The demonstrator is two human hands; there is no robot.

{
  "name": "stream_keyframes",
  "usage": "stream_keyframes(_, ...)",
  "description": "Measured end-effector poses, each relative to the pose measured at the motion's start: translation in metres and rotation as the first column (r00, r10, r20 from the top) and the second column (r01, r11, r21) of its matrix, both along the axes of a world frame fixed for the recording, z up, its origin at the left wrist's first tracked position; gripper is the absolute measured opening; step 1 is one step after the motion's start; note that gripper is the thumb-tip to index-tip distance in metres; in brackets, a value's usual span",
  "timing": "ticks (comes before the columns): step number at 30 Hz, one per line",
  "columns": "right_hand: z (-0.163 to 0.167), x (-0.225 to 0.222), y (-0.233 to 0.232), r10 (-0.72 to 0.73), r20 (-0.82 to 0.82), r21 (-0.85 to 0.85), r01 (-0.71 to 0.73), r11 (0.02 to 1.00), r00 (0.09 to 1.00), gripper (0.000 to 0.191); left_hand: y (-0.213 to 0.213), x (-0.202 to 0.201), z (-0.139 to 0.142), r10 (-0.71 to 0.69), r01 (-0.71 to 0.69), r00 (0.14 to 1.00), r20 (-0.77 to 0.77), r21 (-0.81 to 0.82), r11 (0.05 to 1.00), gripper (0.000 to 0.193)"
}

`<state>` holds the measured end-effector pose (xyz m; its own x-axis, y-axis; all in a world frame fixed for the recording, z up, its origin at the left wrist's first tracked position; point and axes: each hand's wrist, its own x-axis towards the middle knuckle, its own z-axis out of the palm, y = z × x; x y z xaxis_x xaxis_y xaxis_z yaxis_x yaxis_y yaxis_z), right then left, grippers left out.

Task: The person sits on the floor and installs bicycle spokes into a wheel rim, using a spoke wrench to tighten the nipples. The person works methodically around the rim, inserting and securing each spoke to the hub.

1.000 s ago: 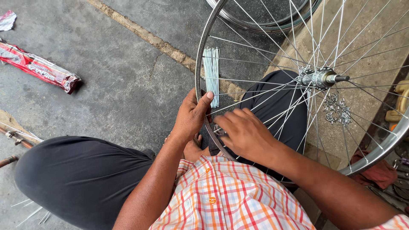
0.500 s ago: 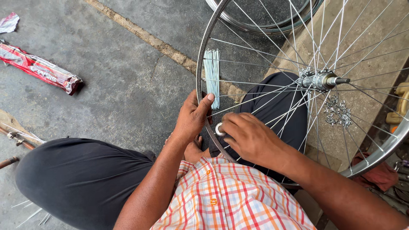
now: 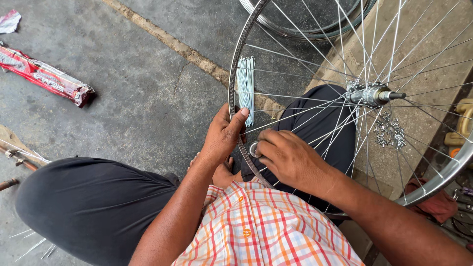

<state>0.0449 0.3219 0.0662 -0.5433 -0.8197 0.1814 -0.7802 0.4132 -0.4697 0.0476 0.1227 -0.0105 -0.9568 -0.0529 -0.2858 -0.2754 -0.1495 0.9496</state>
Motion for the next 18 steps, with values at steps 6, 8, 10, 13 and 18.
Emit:
stream_keyframes(6, -0.007, 0.003, -0.024, -0.036, -0.097, 0.46, 0.077, 0.885, 0.995, 0.02, 0.0, 0.005, 0.001, 0.006, -0.005, 1.0, 0.024, -0.026, 1.0, 0.046)
stream_keyframes(8, -0.004, 0.004, -0.024, -0.035, -0.033, 0.313, 0.044, 0.949, 0.999, 0.032, -0.002, 0.005, -0.001, 0.003, -0.002, 0.999, 0.034, -0.019, 1.0, 0.047)
stream_keyframes(10, 0.001, 0.006, -0.013, -0.005, 0.002, 0.161, 0.004, 0.987, 1.0, 0.039, -0.003, 0.005, -0.005, -0.005, 0.003, 0.999, 0.041, 0.04, 0.999, 0.047)
stream_keyframes(13, 0.009, 0.014, 0.008, 0.058, 0.054, 0.025, -0.06, 0.998, 0.997, 0.039, -0.003, 0.006, -0.011, 0.039, -0.041, 0.998, 0.042, 0.041, 0.998, 0.044)
stream_keyframes(18, 0.021, 0.02, 0.013, 0.114, 0.081, 0.053, -0.118, 0.992, 0.99, 0.034, 0.006, 0.006, -0.017, 0.104, -0.1, 0.994, -0.039, 0.094, 0.991, 0.04)
